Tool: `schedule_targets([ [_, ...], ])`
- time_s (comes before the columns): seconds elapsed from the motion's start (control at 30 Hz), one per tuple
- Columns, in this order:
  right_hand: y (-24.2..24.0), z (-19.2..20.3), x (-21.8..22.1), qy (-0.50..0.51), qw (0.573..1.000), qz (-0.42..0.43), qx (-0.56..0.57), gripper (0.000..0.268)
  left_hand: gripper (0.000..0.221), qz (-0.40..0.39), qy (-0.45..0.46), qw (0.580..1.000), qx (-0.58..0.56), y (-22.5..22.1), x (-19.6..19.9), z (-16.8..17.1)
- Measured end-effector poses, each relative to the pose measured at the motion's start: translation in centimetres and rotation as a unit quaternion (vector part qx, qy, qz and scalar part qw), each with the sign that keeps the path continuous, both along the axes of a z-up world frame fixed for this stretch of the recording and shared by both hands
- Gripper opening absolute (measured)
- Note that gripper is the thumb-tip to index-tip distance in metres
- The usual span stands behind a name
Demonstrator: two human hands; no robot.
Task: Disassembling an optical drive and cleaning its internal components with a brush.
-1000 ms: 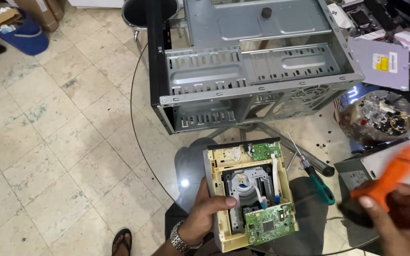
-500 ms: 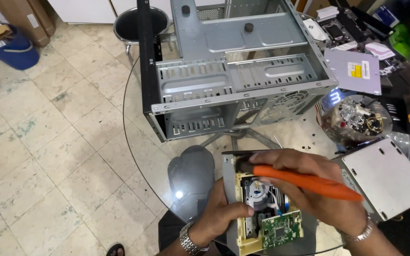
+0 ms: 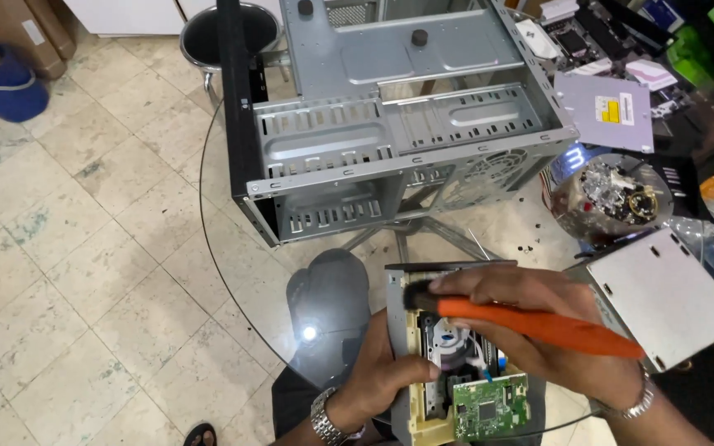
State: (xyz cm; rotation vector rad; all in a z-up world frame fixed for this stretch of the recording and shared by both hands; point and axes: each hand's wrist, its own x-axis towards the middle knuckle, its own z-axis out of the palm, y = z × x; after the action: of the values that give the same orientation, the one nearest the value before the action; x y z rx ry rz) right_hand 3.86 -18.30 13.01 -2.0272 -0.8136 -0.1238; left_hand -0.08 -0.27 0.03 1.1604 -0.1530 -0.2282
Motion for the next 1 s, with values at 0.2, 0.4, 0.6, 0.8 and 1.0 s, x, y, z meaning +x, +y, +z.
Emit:
schedule_targets([
  [0.2, -4.0, -1.2, 0.8, 0.010, 0.991, -0.069, -0.110, 0.034, 0.061, 0.027, 0.059, 0.997, -0.046, 0.2, -0.4, -0.2],
  [0.4, -5.4, -1.6, 1.4, -0.056, 0.985, -0.098, -0.130, 0.037, 0.076, 0.060, 0.204, 0.977, 0.015, 0.9, -1.2, -2.4],
  [0.6, -7.8, -4.3, -2.4, -0.066, 0.973, -0.219, 0.028, 0.037, 0.085, 0.073, 0.354, 0.929, -0.085, 1.3, -0.9, 0.8],
  [0.8, -8.8, -7.7, -5.3, 0.002, 0.958, -0.233, 0.165, 0.032, 0.079, 0.119, 0.406, 0.906, -0.023, -0.7, -0.1, 4.5],
  [1.0, -10.5, -8.9, -5.7, -0.020, 0.953, -0.252, 0.168, 0.032, 0.079, 0.153, 0.412, 0.898, -0.018, -3.4, 0.5, 5.4],
])
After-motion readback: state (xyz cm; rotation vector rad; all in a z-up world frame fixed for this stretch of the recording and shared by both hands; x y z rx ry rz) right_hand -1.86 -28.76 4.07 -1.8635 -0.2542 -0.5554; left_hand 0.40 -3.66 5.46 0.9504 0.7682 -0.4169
